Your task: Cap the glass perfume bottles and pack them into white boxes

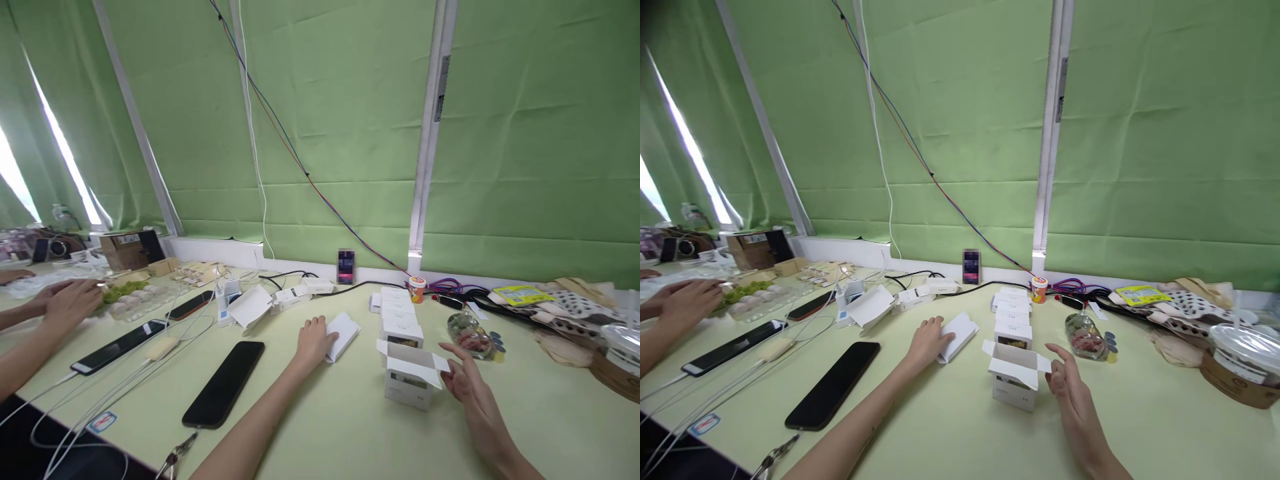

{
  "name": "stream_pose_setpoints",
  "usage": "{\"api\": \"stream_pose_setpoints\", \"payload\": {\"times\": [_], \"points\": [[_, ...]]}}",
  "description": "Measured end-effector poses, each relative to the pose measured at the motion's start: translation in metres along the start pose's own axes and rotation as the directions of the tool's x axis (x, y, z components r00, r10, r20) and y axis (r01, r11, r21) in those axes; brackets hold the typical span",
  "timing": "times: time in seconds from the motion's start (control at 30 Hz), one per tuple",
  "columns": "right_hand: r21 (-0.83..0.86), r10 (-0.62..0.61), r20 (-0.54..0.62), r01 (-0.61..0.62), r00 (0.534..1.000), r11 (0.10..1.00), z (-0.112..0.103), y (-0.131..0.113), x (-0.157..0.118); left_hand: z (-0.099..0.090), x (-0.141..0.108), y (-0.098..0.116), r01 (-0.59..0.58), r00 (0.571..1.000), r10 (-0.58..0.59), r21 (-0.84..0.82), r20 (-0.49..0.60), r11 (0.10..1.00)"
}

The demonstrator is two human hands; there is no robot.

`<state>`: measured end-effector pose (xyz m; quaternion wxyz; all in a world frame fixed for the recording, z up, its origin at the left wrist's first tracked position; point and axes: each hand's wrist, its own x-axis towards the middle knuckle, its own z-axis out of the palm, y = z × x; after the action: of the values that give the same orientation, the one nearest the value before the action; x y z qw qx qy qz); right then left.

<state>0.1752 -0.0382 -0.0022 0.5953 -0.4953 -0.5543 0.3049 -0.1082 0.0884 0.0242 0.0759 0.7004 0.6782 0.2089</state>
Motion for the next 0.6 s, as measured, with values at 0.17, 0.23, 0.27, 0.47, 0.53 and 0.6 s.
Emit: {"api": "stream_pose_setpoints", "payload": {"times": [0.17, 0.23, 0.27, 0.47, 0.53, 0.6], "points": [[-0.064, -0.116, -0.081, 0.111, 0.990, 0.992, -0.001, -0.003, -0.002, 0.000, 0.005, -0.009, 0.116, 0.993, -0.112, -0.083, 0.048, 0.990], [-0.052, -0.138, -0.088, 0.134, 0.987, 0.990, 0.001, -0.004, -0.005, -0.003, 0.008, -0.013, 0.143, 0.990, -0.140, -0.165, 0.031, 0.976], [-0.043, -0.151, -0.092, 0.148, 0.984, 0.988, 0.003, -0.004, -0.006, -0.006, 0.010, -0.014, 0.146, 0.989, -0.147, -0.217, 0.008, 0.965], [0.011, -0.300, -0.207, 0.309, 0.931, 0.951, 0.002, -0.002, -0.012, -0.036, 0.003, -0.001, -0.101, 0.936, -0.108, -0.549, -0.336, 0.829], [-0.018, -0.371, -0.238, 0.378, 0.898, 0.926, -0.002, 0.001, -0.015, -0.042, -0.010, 0.012, -0.193, 0.898, -0.117, -0.618, -0.425, 0.762], [-0.086, -0.465, -0.186, 0.457, 0.865, 0.885, -0.004, 0.005, -0.019, -0.042, -0.030, 0.023, -0.268, 0.867, -0.130, -0.672, -0.480, 0.690]]}}
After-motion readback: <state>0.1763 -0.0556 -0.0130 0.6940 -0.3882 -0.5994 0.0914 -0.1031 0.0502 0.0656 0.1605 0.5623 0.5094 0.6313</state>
